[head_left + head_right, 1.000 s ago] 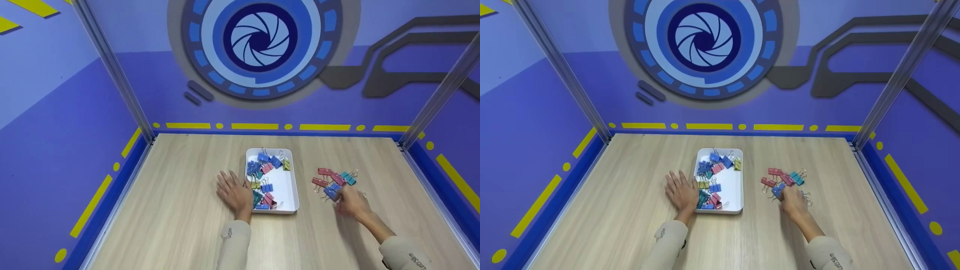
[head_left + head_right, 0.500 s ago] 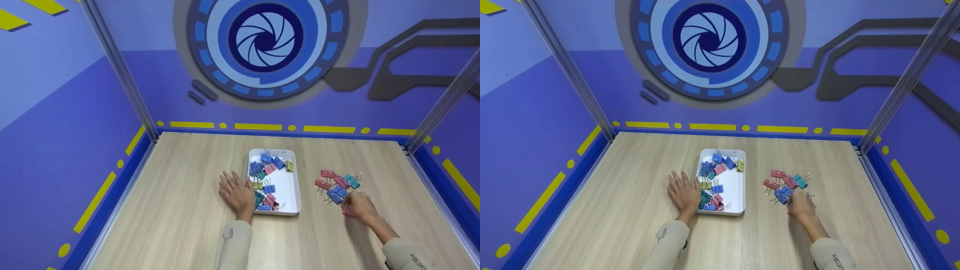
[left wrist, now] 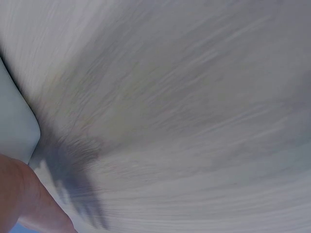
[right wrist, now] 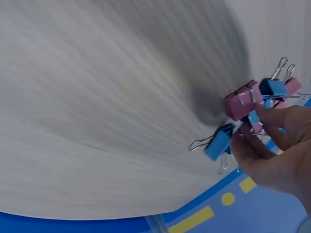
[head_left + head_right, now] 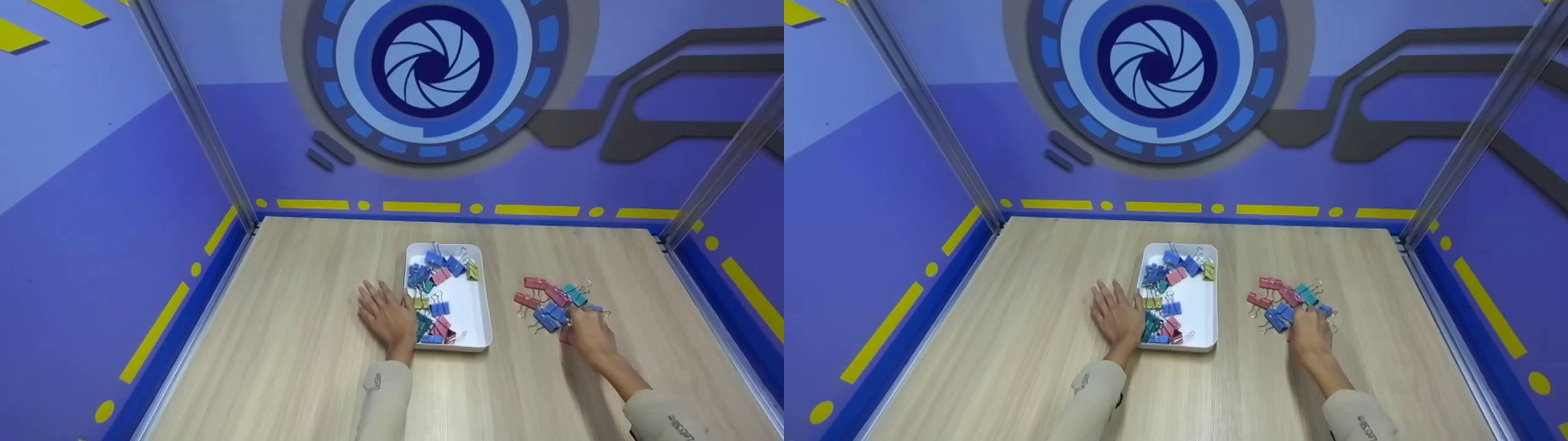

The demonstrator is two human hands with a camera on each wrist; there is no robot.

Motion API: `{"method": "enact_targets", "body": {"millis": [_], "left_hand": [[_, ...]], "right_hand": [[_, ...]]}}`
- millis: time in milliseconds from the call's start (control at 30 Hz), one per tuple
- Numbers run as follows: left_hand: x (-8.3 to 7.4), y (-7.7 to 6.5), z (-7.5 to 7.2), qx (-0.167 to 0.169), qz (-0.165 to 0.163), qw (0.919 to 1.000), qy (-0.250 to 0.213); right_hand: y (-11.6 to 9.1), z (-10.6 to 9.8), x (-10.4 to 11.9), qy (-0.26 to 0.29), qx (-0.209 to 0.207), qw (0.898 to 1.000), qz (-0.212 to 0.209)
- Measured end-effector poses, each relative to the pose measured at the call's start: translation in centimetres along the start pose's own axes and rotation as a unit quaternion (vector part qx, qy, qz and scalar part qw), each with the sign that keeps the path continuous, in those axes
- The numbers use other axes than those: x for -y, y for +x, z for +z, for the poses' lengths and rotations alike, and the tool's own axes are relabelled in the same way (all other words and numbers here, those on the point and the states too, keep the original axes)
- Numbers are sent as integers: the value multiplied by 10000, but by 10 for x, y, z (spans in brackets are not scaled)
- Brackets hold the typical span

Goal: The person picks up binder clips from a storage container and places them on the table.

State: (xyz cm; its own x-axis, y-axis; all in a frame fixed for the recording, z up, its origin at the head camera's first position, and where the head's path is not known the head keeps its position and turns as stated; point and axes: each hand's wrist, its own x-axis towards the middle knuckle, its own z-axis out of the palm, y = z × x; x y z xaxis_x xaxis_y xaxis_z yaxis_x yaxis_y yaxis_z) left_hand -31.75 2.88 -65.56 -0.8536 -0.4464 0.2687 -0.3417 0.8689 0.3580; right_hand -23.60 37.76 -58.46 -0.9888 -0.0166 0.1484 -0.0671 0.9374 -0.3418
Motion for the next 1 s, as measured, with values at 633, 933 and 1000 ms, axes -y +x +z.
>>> {"method": "enact_targets", "body": {"millis": [633, 933, 1000], "left_hand": [[-4, -6, 0, 40, 37, 10000, -16], [-3, -5, -1, -79, -21, 9999, -138], [-1, -3, -1, -125, -48, 9998, -116]], "right_hand": [[5, 42, 132, 840, 462, 9707, -2204], [12, 72, 139, 1583, 786, 9588, -2224], [15, 75, 141, 1964, 958, 9504, -2215]]}}
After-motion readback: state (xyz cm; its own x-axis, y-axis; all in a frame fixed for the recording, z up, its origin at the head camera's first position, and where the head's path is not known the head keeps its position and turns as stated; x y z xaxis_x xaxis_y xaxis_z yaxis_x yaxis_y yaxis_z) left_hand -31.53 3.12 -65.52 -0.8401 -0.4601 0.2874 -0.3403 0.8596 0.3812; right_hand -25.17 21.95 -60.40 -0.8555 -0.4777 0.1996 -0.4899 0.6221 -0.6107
